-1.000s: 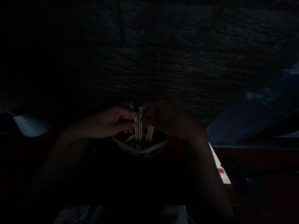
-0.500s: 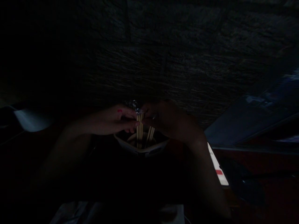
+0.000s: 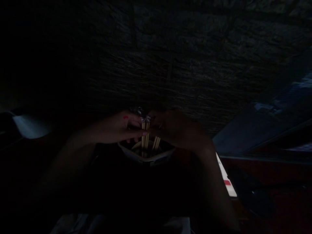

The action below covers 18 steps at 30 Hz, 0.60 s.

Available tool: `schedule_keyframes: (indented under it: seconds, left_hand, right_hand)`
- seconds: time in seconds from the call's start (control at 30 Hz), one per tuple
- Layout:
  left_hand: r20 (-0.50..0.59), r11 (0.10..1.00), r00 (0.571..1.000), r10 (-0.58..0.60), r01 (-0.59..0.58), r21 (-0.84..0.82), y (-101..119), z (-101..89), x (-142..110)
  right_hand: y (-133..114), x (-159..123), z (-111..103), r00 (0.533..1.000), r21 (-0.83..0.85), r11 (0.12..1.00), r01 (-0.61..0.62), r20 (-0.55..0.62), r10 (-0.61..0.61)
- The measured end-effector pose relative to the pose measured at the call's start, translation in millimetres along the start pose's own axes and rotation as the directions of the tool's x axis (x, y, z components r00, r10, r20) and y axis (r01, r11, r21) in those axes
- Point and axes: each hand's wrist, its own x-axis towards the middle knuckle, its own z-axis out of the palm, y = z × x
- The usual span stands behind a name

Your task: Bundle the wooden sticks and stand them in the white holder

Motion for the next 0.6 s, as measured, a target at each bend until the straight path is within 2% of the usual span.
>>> schedule_keyframes:
  seconds: [0.23,0.37,0.6]
  left_hand:
    - [0.018,1.000,1.000,-0.019,0.019,0.010,-0.2,0.4,1.4]
    - [-0.001,1.000,1.000,0.007,-0.007,0.014,-1.1,2.1,1.4]
    - [-0.033,0.993,0.994,0.106,-0.105,0.048,-6.1,5.1,4.3]
  right_hand:
    - [-0.9,-15.7,-15.3,0.995,0.080,0.994,-0.071,0.078,0.065]
    - [5.9,-15.1,-13.6,0.994,0.124,0.990,-0.064,0.098,0.052]
    - [3.6,-6.6,-1.0,0.997,0.095,0.992,-0.081,0.020,0.079]
